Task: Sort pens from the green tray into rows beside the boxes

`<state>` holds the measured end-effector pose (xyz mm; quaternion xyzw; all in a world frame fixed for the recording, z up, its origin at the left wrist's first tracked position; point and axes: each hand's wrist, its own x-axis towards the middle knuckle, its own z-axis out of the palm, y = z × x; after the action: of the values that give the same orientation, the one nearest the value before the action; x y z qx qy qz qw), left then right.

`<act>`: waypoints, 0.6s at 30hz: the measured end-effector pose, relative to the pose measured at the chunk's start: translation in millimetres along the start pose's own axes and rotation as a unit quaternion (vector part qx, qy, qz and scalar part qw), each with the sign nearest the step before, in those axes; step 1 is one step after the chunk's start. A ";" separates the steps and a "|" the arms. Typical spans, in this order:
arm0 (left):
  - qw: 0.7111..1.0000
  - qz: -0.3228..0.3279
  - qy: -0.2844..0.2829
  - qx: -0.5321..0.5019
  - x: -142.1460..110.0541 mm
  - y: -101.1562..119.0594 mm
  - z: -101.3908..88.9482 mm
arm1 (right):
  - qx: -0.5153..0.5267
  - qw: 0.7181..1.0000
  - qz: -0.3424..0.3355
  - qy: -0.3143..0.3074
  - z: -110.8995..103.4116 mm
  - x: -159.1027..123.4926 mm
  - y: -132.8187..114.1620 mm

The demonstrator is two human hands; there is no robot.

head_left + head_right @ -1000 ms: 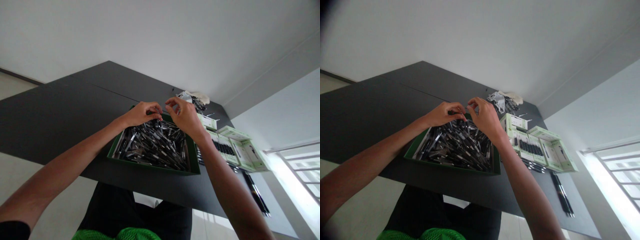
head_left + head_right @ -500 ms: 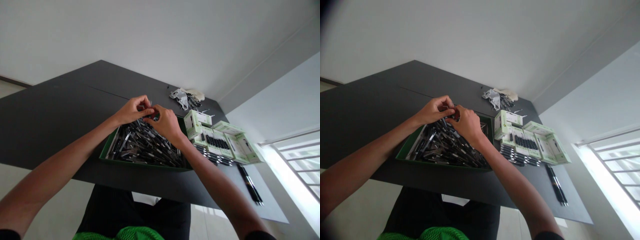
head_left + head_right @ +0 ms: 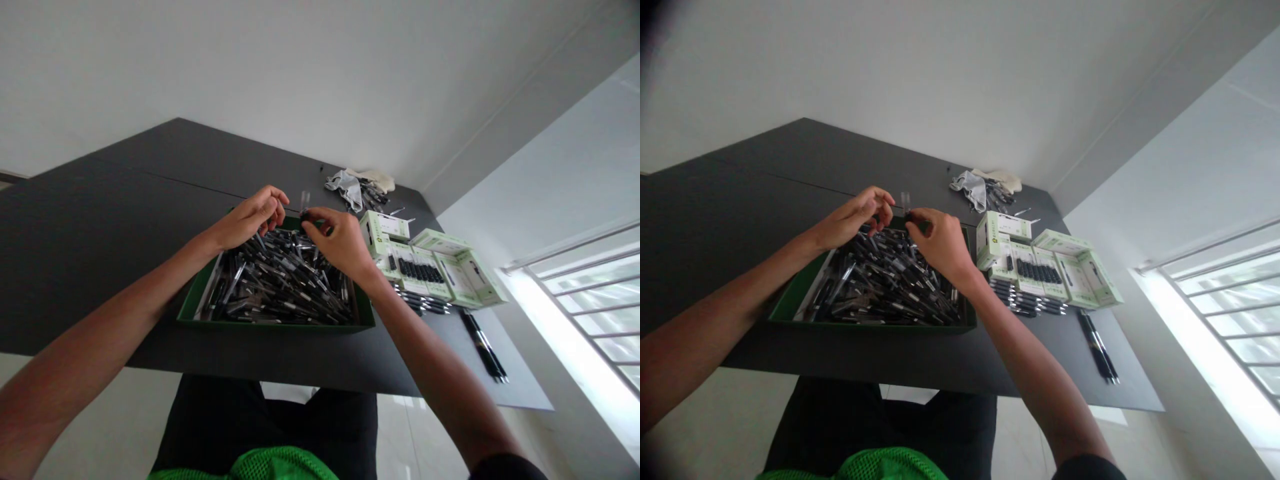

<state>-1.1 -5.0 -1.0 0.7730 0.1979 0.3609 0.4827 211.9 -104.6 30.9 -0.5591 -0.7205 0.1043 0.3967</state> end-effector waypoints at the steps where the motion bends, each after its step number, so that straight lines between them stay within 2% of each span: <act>1: 1.000 -0.006 0.004 -0.008 0.1 0.2 0.7 | 0.014 1.000 0.017 0.016 -11.6 -4.1 7.4; 5: 0.999 -0.015 0.017 -0.023 0.0 0.8 2.7 | 0.040 0.990 0.107 0.088 -74.7 -33.6 46.2; 9: 1.000 -0.016 0.010 -0.021 0.0 -1.3 2.2 | -0.025 0.964 0.225 0.138 -147.5 -76.5 95.8; 11: 1.000 -0.017 0.005 -0.022 0.4 -2.6 1.7 | -0.074 0.940 0.288 0.166 -179.1 -96.2 122.1; 14: 0.999 -0.019 0.001 -0.026 1.3 -3.1 1.7 | -0.147 0.902 0.376 0.153 -214.9 -117.6 158.7; 18: 0.999 -0.026 0.009 -0.032 1.6 -1.1 2.3 | -0.229 0.875 0.413 0.104 -240.7 -132.4 197.1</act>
<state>1.7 -4.8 -2.0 0.7484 0.2107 0.3612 0.5149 528.0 -223.2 13.3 -0.8886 -0.3826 0.0317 0.2508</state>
